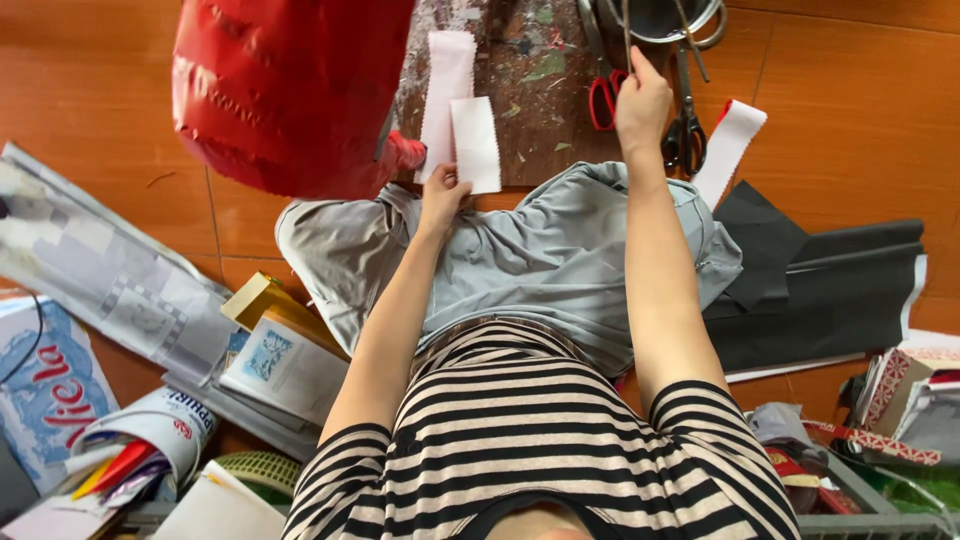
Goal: Applying glue and paper strips to a bamboo frame to create a traditional lantern.
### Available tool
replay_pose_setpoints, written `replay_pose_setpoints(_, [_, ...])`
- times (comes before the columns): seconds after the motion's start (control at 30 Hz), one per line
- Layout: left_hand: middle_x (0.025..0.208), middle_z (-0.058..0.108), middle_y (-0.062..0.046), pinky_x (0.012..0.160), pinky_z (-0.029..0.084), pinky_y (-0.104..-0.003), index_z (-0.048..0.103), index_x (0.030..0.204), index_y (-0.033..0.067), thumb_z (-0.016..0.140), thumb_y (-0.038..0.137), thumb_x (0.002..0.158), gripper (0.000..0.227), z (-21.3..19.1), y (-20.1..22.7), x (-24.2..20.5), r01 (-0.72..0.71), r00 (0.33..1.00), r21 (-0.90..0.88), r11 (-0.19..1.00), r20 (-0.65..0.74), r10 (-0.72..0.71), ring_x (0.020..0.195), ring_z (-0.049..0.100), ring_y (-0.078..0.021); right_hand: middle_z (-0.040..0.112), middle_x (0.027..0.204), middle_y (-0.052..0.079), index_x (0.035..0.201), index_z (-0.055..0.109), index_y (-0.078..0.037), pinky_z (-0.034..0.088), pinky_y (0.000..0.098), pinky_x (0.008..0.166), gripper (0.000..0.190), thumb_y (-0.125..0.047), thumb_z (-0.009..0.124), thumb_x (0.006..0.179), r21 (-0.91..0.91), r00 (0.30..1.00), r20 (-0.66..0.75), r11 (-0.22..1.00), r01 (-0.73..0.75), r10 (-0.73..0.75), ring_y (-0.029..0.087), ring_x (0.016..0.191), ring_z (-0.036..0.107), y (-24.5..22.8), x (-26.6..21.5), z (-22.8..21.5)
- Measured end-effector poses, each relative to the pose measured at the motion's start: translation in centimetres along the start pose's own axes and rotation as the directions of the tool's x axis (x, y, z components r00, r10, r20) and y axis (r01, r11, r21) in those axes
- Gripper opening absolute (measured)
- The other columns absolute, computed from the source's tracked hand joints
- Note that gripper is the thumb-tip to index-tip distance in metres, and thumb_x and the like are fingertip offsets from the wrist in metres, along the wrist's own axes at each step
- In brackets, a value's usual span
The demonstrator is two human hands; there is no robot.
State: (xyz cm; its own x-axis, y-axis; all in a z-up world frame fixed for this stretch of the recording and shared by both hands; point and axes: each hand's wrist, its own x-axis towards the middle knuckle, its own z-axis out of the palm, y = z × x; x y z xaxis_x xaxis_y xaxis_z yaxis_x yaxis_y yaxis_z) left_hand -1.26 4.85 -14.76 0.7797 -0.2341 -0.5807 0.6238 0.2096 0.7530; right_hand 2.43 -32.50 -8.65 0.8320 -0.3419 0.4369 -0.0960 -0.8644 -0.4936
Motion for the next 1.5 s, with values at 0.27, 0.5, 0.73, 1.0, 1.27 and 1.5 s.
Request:
replay_pose_setpoints(0.27, [0.126, 0.068, -0.004, 0.085, 0.057, -0.025, 0.05, 0.139, -0.0009, 0.062, -0.011, 0.086, 0.055, 6.5, 11.1, 2.7, -0.385, 0.895, -0.052, 0.922, 0.224, 0.386, 0.105, 0.07, -0.0118, 0.068, 0.084, 0.005, 0.132, 0.06, -0.005, 0.033, 0.0224, 0.041, 0.029, -0.012, 0.044, 0.109, 0.604, 0.644, 0.679, 0.231, -0.763, 0.352, 0.008, 0.052, 0.054, -6.7, 0.8, -6.4])
replay_pose_setpoints(0.5, [0.115, 0.07, -0.012, 0.058, 0.046, -0.027, 0.053, 0.142, 0.0043, 0.057, -0.012, 0.082, 0.063, 2.3, 2.9, 3.7, -0.103, 0.995, 0.066, 0.992, 0.009, 0.103, 0.079, 0.058, -0.0181, 0.065, 0.085, 0.0, 0.131, 0.064, -0.008, 0.044, 0.0219, 0.05, 0.03, -0.014, 0.047, 0.107, 0.494, 0.574, 0.767, 0.307, -0.813, 0.287, 0.005, 0.065, 0.059, -8.9, -6.0, -5.5])
replay_pose_setpoints(0.73, [0.124, 0.063, -0.013, 0.084, 0.067, -0.041, 0.037, 0.143, 0.0026, 0.055, -0.013, 0.085, 0.062, 0.3, -1.6, 1.2, 0.126, 0.985, -0.319, 0.939, -0.069, -0.156, 0.101, 0.07, -0.0253, 0.069, 0.093, 0.021, 0.131, 0.067, -0.014, 0.055, 0.0493, 0.071, 0.041, -0.002, 0.059, 0.092, 0.142, 0.768, 0.636, 0.99, -0.019, -0.076, 0.042, 0.083, 0.068, -16.0, -7.6, -3.1])
replay_pose_setpoints(1.0, [0.117, 0.068, -0.016, 0.079, 0.065, -0.043, 0.045, 0.133, 0.001, 0.069, 0.009, 0.093, 0.047, 0.9, -2.0, 2.3, 0.199, 0.973, -0.308, 0.93, -0.055, -0.226, 0.1, 0.071, -0.0289, 0.068, 0.091, 0.024, 0.134, 0.063, -0.009, 0.055, 0.0537, 0.072, 0.047, 0.001, 0.057, 0.088, -0.004, 0.724, 0.686, 0.995, 0.097, -0.068, 0.046, 0.084, 0.068, -17.9, -7.5, 0.7])
replay_pose_setpoints(1.27, [0.103, 0.075, -0.006, 0.08, 0.063, -0.053, 0.065, 0.117, 0.0085, 0.066, 0.026, 0.093, 0.03, 0.6, -3.8, 4.8, 0.319, 0.931, -0.532, 0.785, 0.019, -0.365, 0.101, 0.072, -0.0269, 0.069, 0.094, 0.02, 0.127, 0.07, -0.014, 0.054, 0.0518, 0.069, 0.037, -0.004, 0.06, 0.092, -0.045, 0.753, 0.657, 0.998, 0.048, -0.006, 0.042, 0.079, 0.067, -18.1, -12.4, -7.3])
replay_pose_setpoints(1.5, [0.076, 0.056, -0.003, 0.057, 0.052, -0.045, 0.062, 0.095, 0.0108, 0.069, 0.024, 0.099, 0.016, -2.1, -9.9, 8.5, 0.316, 0.928, -0.528, 0.788, -0.001, -0.372, 0.065, 0.065, -0.0231, 0.069, 0.09, 0.022, 0.124, 0.071, -0.011, 0.053, 0.0546, 0.073, 0.039, -0.003, 0.059, 0.087, -0.087, 0.572, 0.804, 0.985, -0.152, 0.16, 0.044, 0.082, 0.067, -20.2, -14.5, -11.2])
